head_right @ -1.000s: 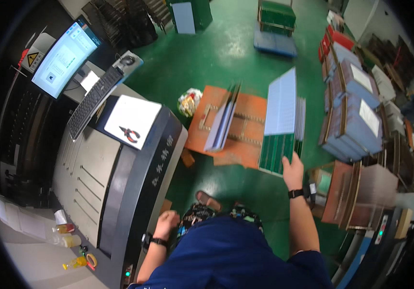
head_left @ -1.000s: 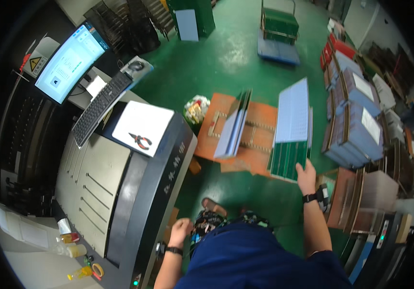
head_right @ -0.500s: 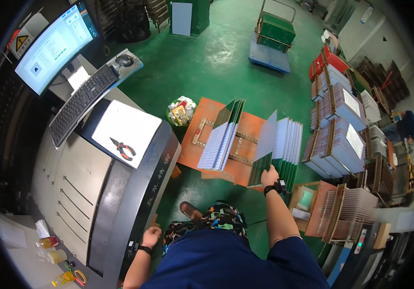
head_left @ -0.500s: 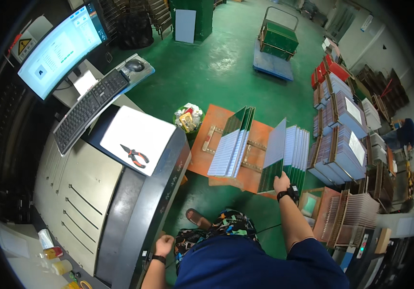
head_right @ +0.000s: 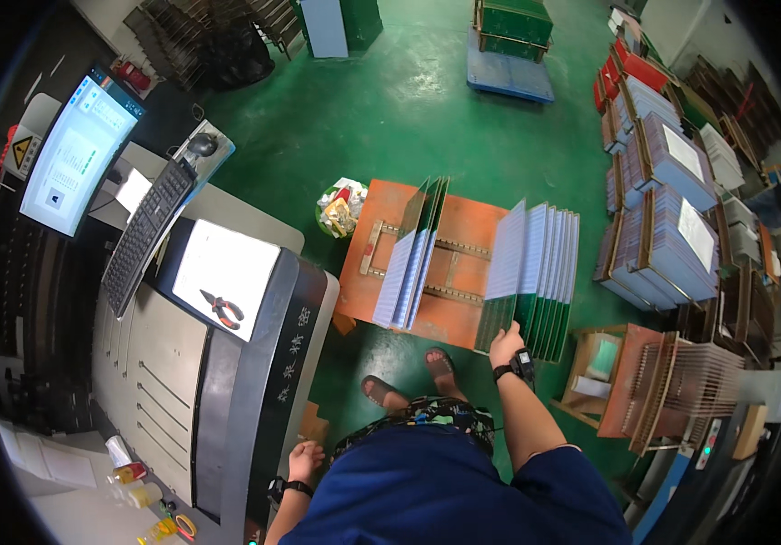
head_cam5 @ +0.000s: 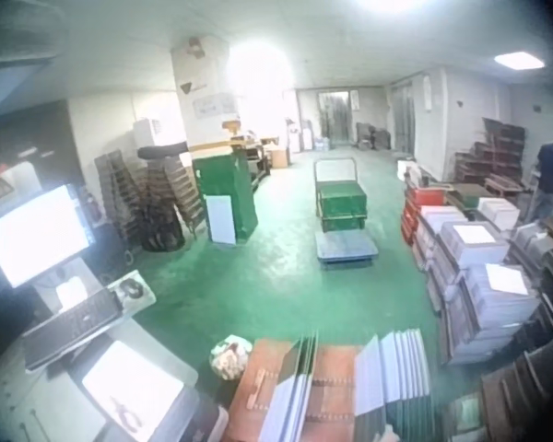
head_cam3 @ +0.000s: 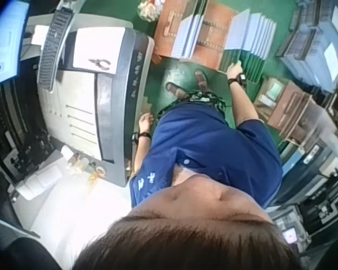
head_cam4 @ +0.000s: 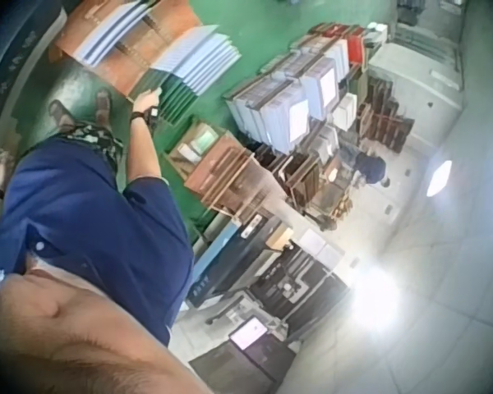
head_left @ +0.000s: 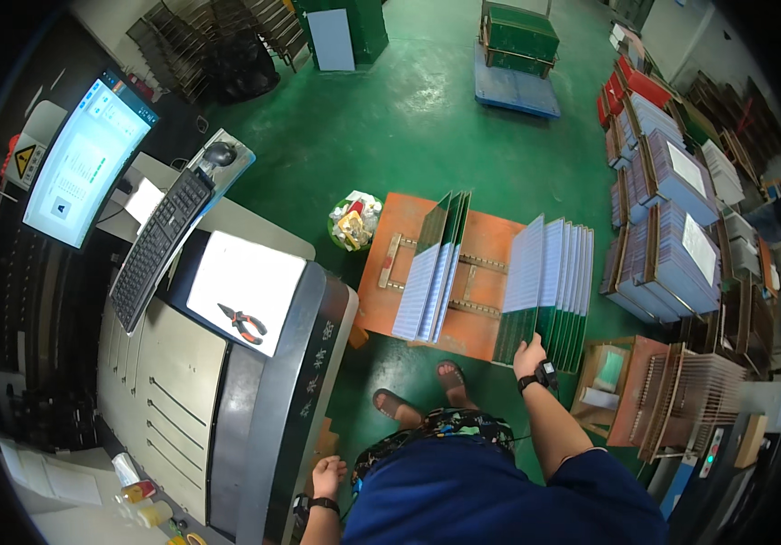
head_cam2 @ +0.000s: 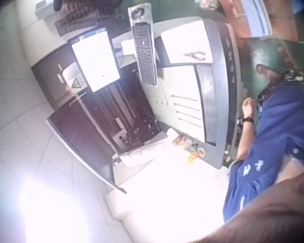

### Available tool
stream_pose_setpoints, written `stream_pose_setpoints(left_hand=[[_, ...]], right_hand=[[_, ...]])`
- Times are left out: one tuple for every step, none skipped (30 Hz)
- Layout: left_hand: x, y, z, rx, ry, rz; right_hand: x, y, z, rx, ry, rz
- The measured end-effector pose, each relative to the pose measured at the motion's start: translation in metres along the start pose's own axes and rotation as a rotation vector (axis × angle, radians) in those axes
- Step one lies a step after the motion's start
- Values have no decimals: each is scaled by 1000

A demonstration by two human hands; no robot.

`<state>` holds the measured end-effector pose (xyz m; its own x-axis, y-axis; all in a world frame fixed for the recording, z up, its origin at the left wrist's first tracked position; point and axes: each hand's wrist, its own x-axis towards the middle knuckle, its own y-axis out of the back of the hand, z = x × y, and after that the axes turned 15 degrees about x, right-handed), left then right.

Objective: Inspecting, sorting, and feeding printed metal or plastic panels into a fabrication machine.

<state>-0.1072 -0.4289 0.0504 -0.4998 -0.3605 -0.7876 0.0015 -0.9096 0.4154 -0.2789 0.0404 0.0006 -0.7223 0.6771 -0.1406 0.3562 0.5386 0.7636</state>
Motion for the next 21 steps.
stream_pose_setpoints(left_hand=[[1,-7,8,-12,-2,-10],[2,-15,17,-25,-4,-20],[-2,-23,32,-20,-12,-47],[-3,-28,38,-17,-6,-42],[-4,-32,41,19,-39,-65],[-4,-37,48,56,-77,-90],[-6,-40,54,68,-66,-107],[-6,-42,58,70,-66,-104],[-7,-45,61,76,-72,-110],[-7,-47,64,82,-79,-116],[-7,-47,67,82,-79,-114],[-7,-48,70,60,-83,-109],[-8,-48,71,38,-87,-103],[-9,-48,68,34,-86,-100],[-9,-47,65,47,-74,-84],[-9,-46,61,59,-61,-68],[-9,-45,58,55,-61,-62],[-10,-45,54,43,-46,-58],[-11,-45,50,31,-31,-53],[-11,-44,47,29,-30,-51],[-11,-43,43,22,-20,-45]], right_hand=[[2,3,-1,-5,-15,-25],[7,1,1,-5,-16,-28],[9,1,8,7,-32,-9],[10,2,3,22,-45,3],[11,6,0,25,-44,-33],[12,10,-2,27,-46,-35],[12,11,-2,57,-45,-77],[13,13,-4,88,-44,-118],[11,18,-5,129,-55,-123],[11,18,-2,129,-55,-123],[11,16,1,158,-43,-110],[11,16,0,185,-29,-97],[9,17,0,185,-26,-100],[5,18,-1,191,-35,-102],[3,17,-4,199,-43,-103],[3,16,-5,202,-39,-106],[2,13,-5,193,-43,-106],[2,13,-4,182,-51,-103],[3,10,-1,173,-47,-92],[5,9,1,173,-46,-94],[6,7,0,174,-52,-95]])
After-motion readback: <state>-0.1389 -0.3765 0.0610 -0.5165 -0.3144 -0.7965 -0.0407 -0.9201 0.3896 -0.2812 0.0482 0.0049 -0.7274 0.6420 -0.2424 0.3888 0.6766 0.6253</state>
